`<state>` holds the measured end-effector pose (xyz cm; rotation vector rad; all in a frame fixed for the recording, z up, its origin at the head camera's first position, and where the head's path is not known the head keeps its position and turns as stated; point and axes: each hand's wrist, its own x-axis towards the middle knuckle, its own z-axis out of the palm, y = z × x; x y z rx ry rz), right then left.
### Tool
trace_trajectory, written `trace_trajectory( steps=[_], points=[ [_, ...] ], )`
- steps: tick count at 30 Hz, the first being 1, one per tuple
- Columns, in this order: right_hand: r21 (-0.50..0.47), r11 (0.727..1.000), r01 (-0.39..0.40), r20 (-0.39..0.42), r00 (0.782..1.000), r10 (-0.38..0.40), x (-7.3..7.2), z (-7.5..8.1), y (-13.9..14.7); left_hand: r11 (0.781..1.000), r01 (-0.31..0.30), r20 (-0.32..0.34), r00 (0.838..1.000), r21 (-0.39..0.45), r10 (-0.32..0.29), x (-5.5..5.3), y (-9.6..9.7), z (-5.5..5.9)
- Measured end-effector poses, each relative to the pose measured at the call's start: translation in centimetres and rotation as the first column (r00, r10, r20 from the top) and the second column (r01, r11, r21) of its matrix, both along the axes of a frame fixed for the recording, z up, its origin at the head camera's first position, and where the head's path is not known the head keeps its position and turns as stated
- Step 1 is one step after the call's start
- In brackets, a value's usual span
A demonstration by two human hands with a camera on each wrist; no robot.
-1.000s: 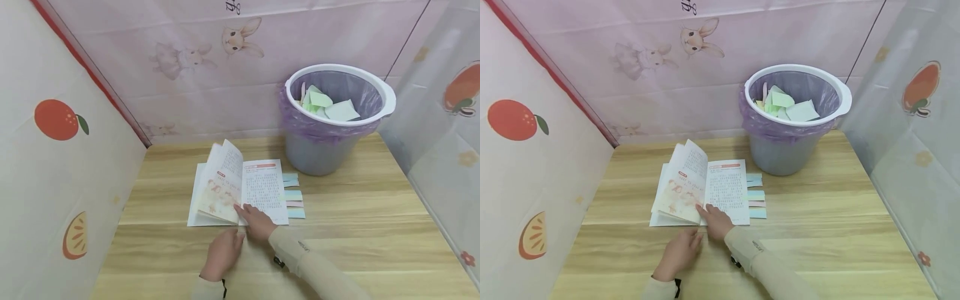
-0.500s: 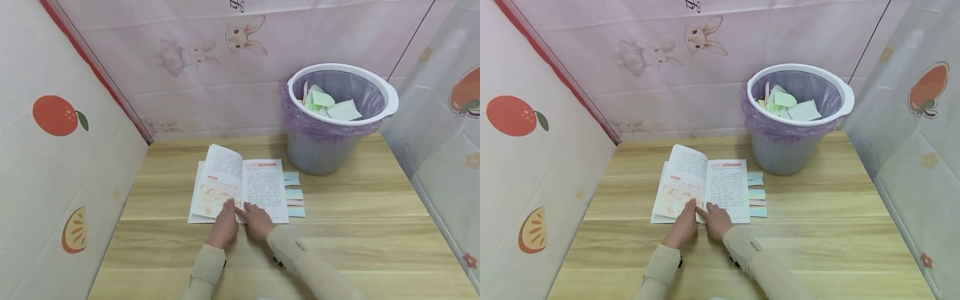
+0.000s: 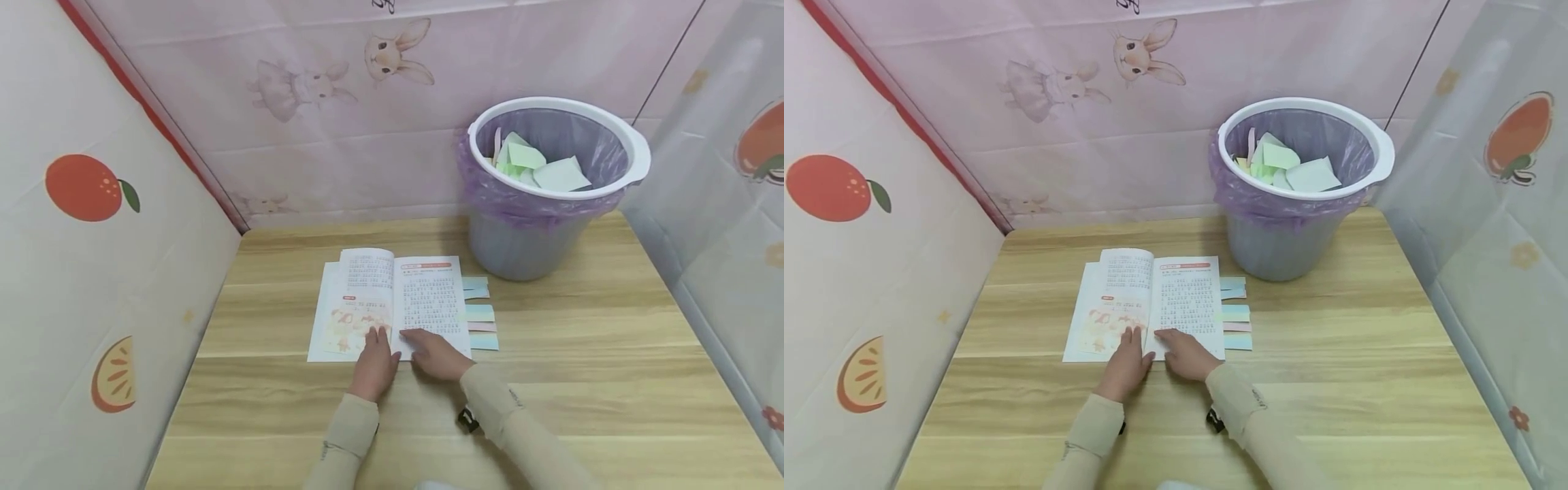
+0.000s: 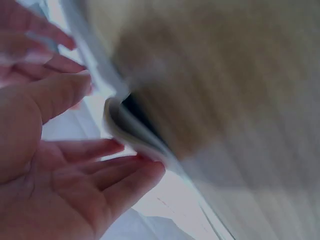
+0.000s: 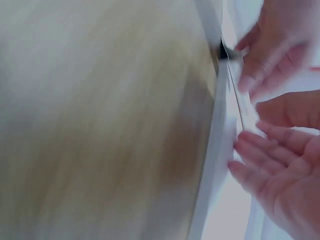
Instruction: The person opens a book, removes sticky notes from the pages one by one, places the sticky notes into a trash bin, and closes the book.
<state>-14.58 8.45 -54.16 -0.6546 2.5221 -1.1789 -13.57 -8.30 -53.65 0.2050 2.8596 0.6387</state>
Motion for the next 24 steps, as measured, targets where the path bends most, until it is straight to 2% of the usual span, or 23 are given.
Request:
trace_trajectory(
  steps=[2,5,7,9,12,14,18,21,24],
  points=[
    [-0.082,0.996,0.036,-0.016,0.999,-0.038,-0.2,0.0,1.6,0.999,-0.017,-0.02,1.0,-0.031,0.016,0.0,0.4,-0.3],
    [-0.132,0.978,0.161,-0.065,0.983,-0.171,-0.9,0.4,4.7,0.997,-0.035,-0.039,0.999,-0.065,0.032,0.0,0.9,-0.5],
    [-0.085,0.962,0.26,-0.106,0.958,-0.268,-1.5,0.6,7.1,0.996,-0.045,-0.038,0.998,-0.078,0.042,0.0,1.1,-0.4],
    [-0.001,0.942,0.335,-0.134,0.934,-0.332,-2.1,0.6,9.1,0.995,-0.049,-0.036,0.998,-0.084,0.046,0.0,1.2,-0.4],
    [0.116,0.928,0.355,-0.145,0.93,-0.338,-2.6,0.0,11.2,0.995,-0.057,-0.035,0.998,-0.086,0.054,0.0,1.1,-0.6],
    [0.14,0.93,0.34,-0.156,0.935,-0.318,-2.7,-0.7,11.7,0.994,-0.061,-0.041,0.998,-0.091,0.057,0.1,1.1,-0.8],
    [0.111,0.937,0.331,-0.199,0.931,-0.306,-2.6,-1.5,11.8,0.993,-0.059,-0.049,0.997,-0.1,0.054,0.1,1.0,-0.8],
    [0.073,0.933,0.353,-0.218,0.918,-0.331,-2.4,-1.6,11.6,0.994,-0.055,-0.043,0.998,-0.094,0.051,0.1,1.1,-0.8],
    [0.055,0.933,0.356,-0.22,0.916,-0.336,-2.4,-1.5,11.7,0.994,-0.061,-0.035,0.998,-0.086,0.058,0.1,1.3,-0.7]
  ],
)
